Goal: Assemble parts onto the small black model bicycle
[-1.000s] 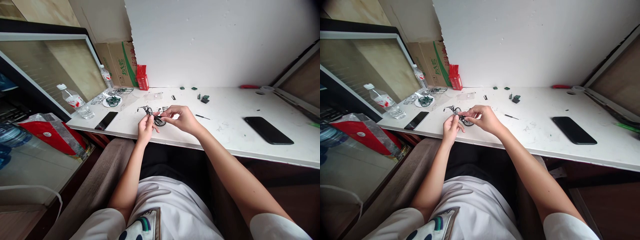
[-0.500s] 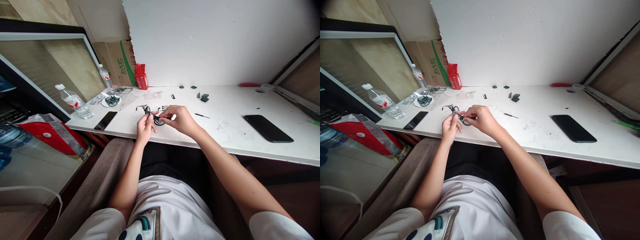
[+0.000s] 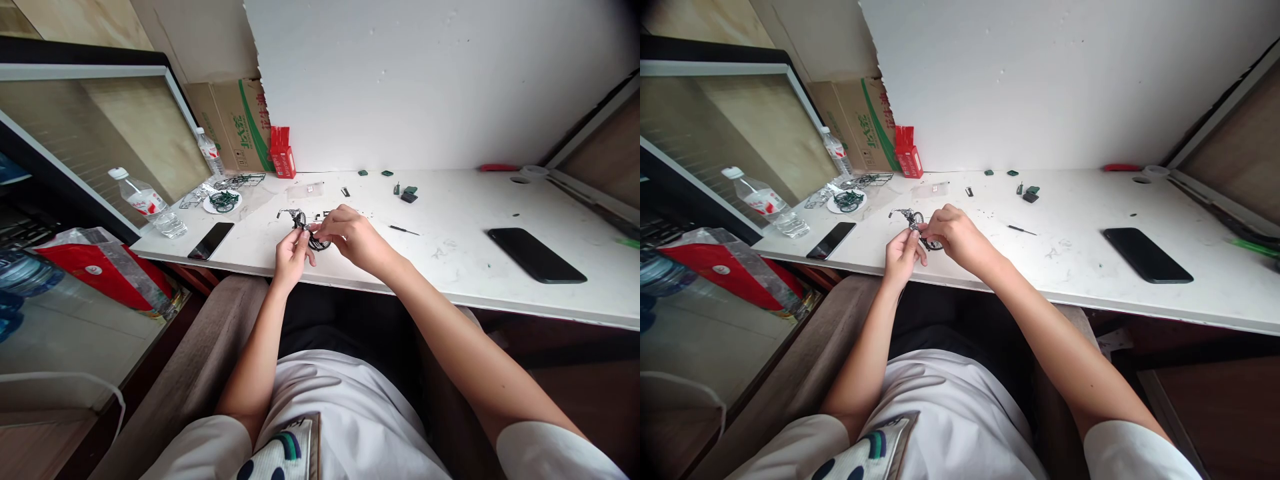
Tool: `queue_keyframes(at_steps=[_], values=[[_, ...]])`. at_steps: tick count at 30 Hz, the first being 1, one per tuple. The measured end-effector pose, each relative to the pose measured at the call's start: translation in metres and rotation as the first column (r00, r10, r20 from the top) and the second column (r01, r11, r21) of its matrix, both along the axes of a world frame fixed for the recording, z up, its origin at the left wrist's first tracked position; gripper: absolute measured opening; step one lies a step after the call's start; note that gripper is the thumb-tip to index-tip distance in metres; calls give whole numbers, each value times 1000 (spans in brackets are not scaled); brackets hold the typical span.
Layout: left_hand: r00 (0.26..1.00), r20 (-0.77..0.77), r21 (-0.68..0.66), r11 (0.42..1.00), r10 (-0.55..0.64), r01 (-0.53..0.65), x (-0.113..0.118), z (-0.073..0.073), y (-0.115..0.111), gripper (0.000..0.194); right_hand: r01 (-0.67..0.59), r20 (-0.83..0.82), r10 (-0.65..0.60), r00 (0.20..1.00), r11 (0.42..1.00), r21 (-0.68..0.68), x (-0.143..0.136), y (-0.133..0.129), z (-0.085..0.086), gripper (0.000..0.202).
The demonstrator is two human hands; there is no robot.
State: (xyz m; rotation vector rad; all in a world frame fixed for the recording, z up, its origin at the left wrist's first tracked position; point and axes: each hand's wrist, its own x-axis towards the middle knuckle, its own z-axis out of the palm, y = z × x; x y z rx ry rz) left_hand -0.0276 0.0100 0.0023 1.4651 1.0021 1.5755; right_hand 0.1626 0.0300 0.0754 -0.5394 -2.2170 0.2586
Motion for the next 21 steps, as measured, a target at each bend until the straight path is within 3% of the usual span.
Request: queue_keyframes(at_steps=[6, 21], values=[[1000, -20, 1, 1000, 4, -4, -1, -1, -1, 54, 40, 3, -40, 999, 998, 40, -2, 0, -2, 33], [1000, 2, -4, 1000, 19, -19, 2, 1, -2, 50, 100, -36, -103, 994, 993, -71, -1, -4, 2, 28]])
